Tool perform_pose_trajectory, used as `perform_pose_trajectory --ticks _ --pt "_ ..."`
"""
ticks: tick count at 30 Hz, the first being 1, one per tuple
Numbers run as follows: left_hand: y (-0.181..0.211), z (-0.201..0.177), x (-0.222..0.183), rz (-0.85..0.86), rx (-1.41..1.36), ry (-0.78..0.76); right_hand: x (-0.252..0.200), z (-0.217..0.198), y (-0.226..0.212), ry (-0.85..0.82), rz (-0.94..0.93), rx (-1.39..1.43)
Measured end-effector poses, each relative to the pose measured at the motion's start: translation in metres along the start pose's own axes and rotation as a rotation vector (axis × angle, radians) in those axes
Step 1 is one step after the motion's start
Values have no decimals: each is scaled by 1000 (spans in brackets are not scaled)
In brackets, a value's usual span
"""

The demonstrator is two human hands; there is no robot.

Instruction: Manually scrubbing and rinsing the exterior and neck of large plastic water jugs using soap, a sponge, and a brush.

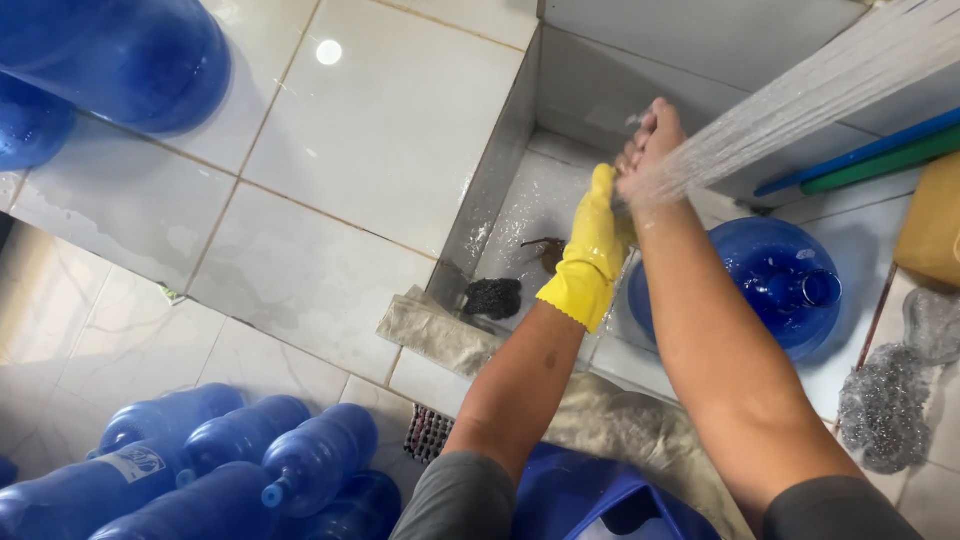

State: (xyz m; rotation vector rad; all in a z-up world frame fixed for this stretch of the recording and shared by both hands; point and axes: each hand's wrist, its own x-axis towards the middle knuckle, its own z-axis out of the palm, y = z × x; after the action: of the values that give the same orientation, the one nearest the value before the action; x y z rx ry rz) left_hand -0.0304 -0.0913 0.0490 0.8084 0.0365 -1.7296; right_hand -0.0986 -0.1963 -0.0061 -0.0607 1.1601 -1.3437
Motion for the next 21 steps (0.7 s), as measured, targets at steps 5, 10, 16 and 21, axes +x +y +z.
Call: perform_pose_trajectory --ticks 5,10,16,21 --pt "-3 -14 27 -276 -117 78 -54 -66 40 -334 -1204 -1320" --pt "-19 -34 39 -206 -73 -55 -102 -83 10 -149 -945 -1443" --pt "-18 -53 41 -45 20 -179 -103 -68 4 -97 -189 -744" --pt "-13 -64 30 120 80 -369 -102 -59 -1 -280 -96 -621"
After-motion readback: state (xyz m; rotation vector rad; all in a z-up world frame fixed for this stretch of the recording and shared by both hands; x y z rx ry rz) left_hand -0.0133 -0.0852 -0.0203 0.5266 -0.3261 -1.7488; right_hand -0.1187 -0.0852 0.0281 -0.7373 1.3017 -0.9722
